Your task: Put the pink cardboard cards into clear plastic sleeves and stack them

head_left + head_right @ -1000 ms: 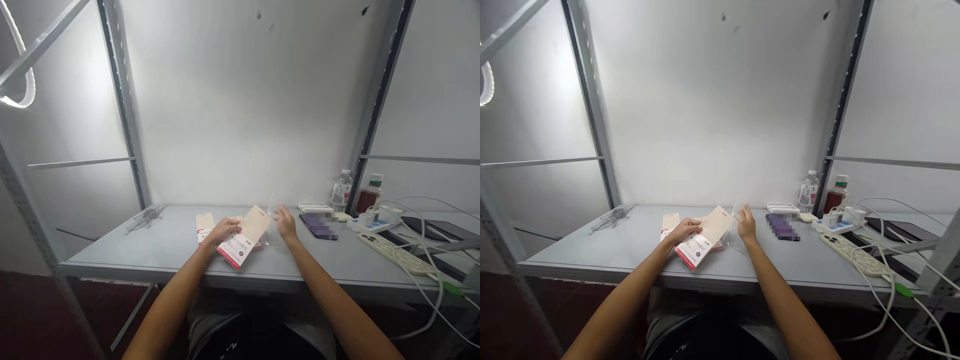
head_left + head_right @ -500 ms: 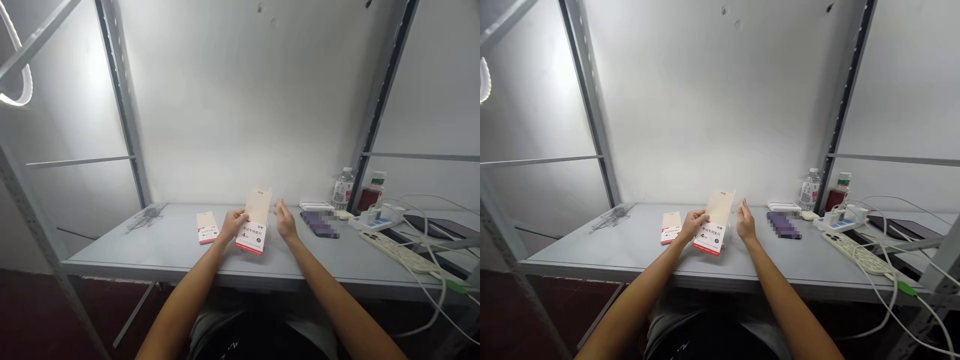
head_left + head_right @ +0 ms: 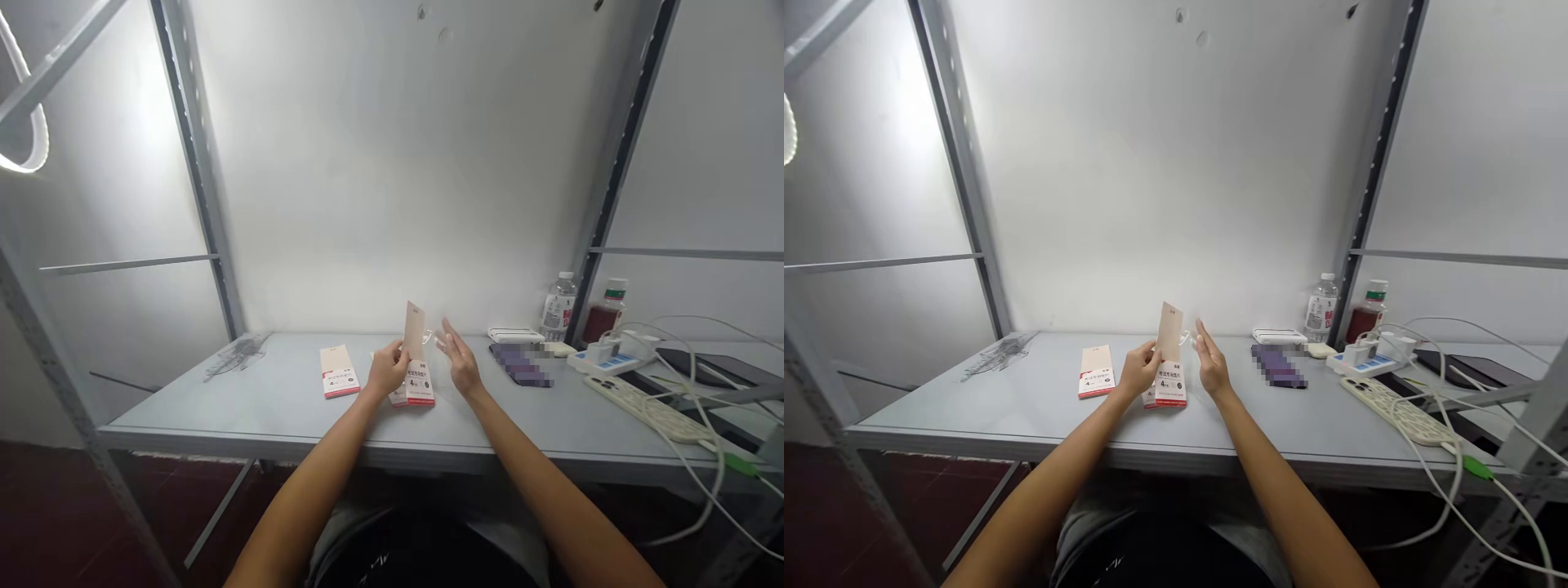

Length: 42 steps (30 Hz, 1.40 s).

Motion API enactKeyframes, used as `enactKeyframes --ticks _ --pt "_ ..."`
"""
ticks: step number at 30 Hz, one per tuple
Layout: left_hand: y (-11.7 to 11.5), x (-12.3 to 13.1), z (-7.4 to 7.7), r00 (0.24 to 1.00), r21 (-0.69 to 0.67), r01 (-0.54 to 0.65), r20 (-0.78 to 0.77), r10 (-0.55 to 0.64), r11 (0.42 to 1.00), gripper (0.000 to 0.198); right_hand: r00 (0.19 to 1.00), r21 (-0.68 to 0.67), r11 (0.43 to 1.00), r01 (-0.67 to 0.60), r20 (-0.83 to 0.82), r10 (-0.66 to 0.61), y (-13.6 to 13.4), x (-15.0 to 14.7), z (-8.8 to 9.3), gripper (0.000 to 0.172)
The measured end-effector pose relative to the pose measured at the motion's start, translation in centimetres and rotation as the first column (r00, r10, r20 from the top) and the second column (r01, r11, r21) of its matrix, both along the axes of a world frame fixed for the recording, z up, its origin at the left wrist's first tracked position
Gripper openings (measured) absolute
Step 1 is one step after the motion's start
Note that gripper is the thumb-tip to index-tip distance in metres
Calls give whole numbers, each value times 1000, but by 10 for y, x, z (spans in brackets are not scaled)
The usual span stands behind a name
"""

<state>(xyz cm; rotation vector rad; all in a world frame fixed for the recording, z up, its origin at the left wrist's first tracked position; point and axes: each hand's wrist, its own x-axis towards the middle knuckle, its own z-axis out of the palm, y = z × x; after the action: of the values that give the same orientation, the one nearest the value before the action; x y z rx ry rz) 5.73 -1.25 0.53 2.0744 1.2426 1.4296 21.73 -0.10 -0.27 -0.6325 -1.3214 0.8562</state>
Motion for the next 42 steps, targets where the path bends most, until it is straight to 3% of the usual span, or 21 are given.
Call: enactKeyframes --ticks 3,8,16,22,27,31,34,39,42 --pt "-2 0 1 999 -3 -7 35 7 1000 33 999 12 1000 2 -46 -1 2 1 1 52" --pt "-3 -2 2 1000 -27 18 -9 -18 999 31 992 -110 989 -100 -82 91 6 5 2 56" --pt "4 -7 -5 996 -29 -88 13 88 996 29 983 -83 988 -128 -140 116 8 11 -1 50" --pt "3 -6 -6 999 1 -38 0 38 999 30 978 -107 981 -159 -154 142 12 11 -4 50" --pt "-3 -8 -2 995 27 -42 89 40 999 33 974 -134 979 -152 -191 125 16 13 -6 49" --pt "-5 -9 -3 986 -19 92 138 -88 996 38 983 -168 983 -71 -180 40 17 14 -6 54" --pt "-4 -7 -6 983 -72 161 99 -153 984 39 986 -161 983 -89 -151 64 16 13 -5 55" --pt "1 -7 -7 998 -75 44 40 -41 996 34 976 -147 973 -180 -148 159 13 12 -3 53" --pt "4 -10 -7 991 -97 80 110 -69 992 33 962 -152 962 -225 -190 195 13 13 -2 49"
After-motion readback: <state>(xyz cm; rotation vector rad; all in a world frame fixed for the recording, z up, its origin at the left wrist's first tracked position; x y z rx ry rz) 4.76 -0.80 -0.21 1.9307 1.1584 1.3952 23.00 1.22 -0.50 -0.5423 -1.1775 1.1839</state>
